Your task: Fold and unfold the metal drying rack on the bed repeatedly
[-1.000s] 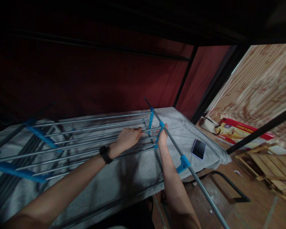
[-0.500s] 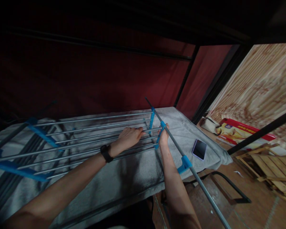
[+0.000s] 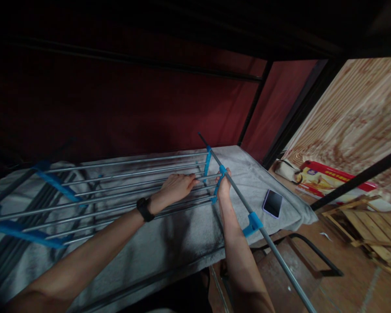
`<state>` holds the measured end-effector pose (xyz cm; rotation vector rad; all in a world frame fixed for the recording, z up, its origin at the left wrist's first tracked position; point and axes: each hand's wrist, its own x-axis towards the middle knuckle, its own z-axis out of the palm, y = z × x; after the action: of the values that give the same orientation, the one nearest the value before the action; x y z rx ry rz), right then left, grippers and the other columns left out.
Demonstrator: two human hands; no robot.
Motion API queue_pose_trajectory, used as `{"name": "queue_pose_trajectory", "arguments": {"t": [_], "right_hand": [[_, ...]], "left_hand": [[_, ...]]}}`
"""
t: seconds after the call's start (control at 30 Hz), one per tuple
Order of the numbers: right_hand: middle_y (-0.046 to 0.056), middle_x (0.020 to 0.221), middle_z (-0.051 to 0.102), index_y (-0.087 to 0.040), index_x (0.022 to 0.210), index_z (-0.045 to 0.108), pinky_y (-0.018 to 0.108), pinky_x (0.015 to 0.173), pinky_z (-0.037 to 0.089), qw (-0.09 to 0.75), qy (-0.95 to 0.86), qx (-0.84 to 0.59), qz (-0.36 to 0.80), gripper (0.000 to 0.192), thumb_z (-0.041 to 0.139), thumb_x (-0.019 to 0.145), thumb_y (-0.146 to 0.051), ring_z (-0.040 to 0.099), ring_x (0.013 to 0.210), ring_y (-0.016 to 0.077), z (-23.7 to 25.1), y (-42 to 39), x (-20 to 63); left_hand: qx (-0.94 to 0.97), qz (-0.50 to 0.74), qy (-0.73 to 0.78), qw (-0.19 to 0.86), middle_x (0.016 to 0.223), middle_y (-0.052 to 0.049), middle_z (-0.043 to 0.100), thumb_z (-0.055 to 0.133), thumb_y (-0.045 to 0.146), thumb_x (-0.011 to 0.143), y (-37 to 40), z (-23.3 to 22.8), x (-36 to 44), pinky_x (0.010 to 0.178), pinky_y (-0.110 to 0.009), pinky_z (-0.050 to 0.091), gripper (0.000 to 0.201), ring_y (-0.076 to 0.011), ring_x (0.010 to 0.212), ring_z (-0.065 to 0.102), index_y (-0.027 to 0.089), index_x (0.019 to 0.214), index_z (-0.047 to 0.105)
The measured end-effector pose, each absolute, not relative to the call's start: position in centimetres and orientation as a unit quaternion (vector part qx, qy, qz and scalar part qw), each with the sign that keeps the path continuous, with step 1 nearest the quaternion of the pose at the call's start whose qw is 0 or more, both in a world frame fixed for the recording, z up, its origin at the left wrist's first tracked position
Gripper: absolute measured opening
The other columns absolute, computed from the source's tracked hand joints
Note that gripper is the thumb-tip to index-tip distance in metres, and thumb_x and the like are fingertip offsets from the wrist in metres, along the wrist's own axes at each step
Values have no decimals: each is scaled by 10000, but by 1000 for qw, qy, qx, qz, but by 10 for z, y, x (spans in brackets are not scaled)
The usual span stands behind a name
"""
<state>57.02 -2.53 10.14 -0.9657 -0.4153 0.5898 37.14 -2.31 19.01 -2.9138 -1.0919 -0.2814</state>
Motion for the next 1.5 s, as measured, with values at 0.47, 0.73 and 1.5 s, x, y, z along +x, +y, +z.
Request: {"name": "queue_pose_trajectory", "arguments": {"t": [0.47,0.73,1.5], "right_hand": [[-72,547,454,-227,716,442,197,366,318,816,-208,-471,262,418,499,884,-606,367,421,68,104,-25,572],[-65,555,448,-228,704,451,208,382,336,801,-195,-509,247,485,431,876,-681,385,427,75,104,-24,571],[-56,522,395,-263,635,413,268,399,364,778,-200,-578,146,543,284,893,-724,366,435,119,96,-18,569]], "left_hand": [[-929,-96,-354,-40,980,-112,733,326,412,999,-26,190,381,789,-375,497,395,-283,944,693,191,1062,647],[-926,-85,-362,-58,975,-113,730,338,402,996,-31,200,380,802,-360,496,377,-273,959,689,190,1042,646],[-920,-93,-367,-97,977,-124,731,369,414,980,-25,199,385,836,-352,492,387,-263,988,685,189,979,683]]}}
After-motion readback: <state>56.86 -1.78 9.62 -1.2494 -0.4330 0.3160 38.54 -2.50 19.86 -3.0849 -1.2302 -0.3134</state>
